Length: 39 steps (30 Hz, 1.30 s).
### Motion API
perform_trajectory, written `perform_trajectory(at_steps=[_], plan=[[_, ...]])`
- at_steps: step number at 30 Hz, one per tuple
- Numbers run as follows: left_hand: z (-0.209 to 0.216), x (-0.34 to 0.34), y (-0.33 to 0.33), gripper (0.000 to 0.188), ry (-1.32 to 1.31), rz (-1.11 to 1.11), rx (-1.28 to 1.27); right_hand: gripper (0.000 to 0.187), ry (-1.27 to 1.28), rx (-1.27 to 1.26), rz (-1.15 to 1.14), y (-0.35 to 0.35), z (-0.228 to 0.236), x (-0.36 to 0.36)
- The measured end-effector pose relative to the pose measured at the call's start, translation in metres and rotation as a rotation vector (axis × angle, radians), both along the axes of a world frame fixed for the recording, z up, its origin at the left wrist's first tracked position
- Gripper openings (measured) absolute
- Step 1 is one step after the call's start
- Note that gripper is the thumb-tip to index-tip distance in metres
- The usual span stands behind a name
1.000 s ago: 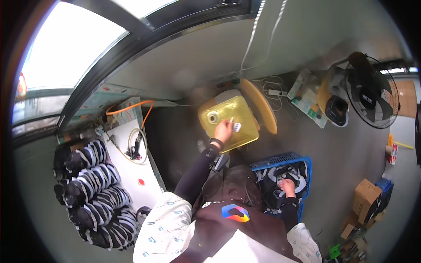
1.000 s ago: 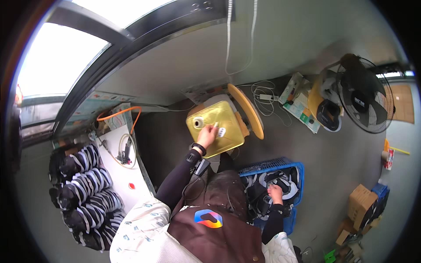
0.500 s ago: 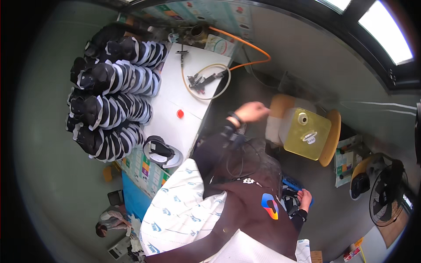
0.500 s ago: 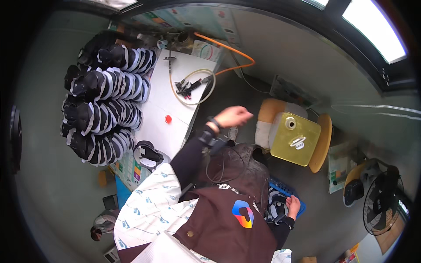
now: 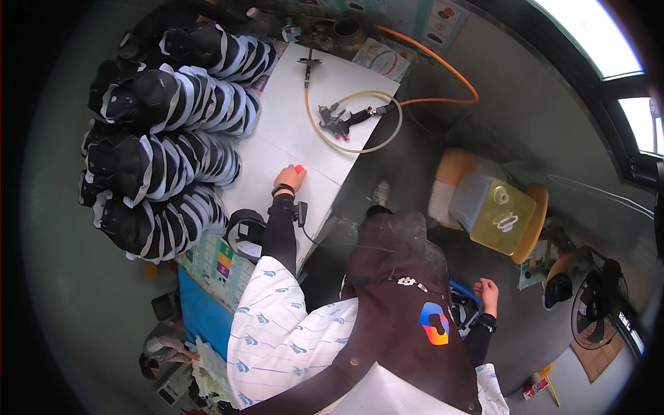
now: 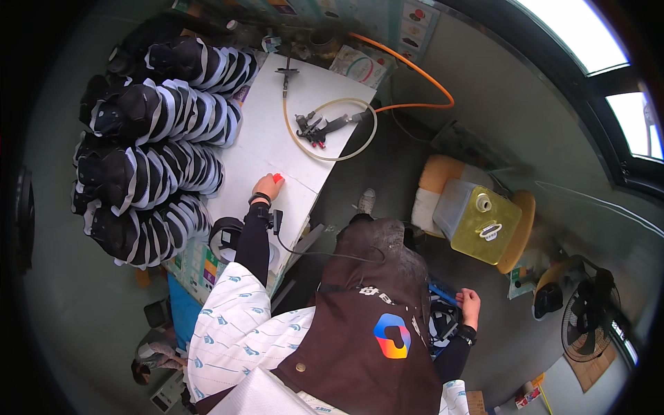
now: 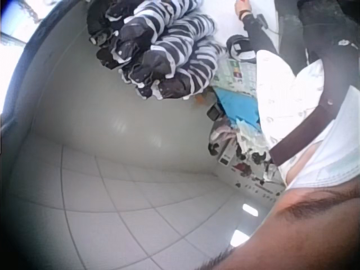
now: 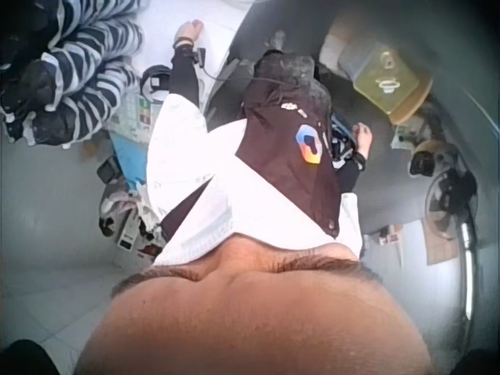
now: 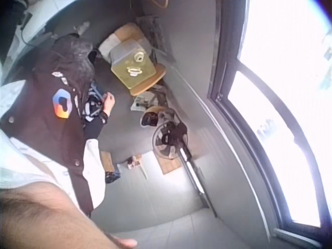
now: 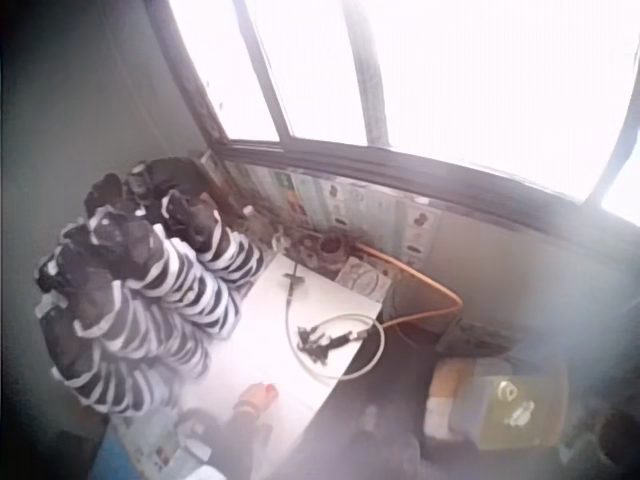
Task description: Applying glue to the edges of shoe uppers using a spray gun and then refining the application with a small brush.
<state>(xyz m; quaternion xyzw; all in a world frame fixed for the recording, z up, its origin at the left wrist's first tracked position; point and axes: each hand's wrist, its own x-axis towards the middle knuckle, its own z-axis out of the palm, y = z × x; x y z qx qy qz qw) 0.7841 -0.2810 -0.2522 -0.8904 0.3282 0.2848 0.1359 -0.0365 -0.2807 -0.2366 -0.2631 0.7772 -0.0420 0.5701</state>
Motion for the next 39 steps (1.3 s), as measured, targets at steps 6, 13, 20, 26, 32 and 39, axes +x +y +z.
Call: perform_trajectory(at_steps=[6,13,20,26,32,39], plan=[[0.037,-0.017,-0.024,0.046,0.131,0.214,-0.647,0.023,0.027,-0.052,-0.048,0.011,0.011,-0.023],[0.12,-0.28,-0.189,0.037,0.727,-0.09,-0.486,0.022,-0.062,0.012,-0.139,0.038,-0.027,-0.022],[0.059,-0.522,-0.291,0.041,0.728,-0.504,-0.424,0.025,-0.064,-0.083,-0.35,0.088,-0.044,-0.069],[0.021,-0.587,-0.306,0.042,0.612,-0.522,-0.232,0.026,-0.017,-0.034,-0.481,0.149,-0.074,-0.108],[-0.005,-0.598,-0.298,0.038,0.415,-0.536,-0.29,0.024,-0.057,-0.068,-0.557,0.148,-0.082,-0.105],[0.0,-0.594,-0.288,0.035,0.69,-0.008,-0.373,0.026,-0.007,-0.128,-0.547,0.146,-0.093,-0.104]])
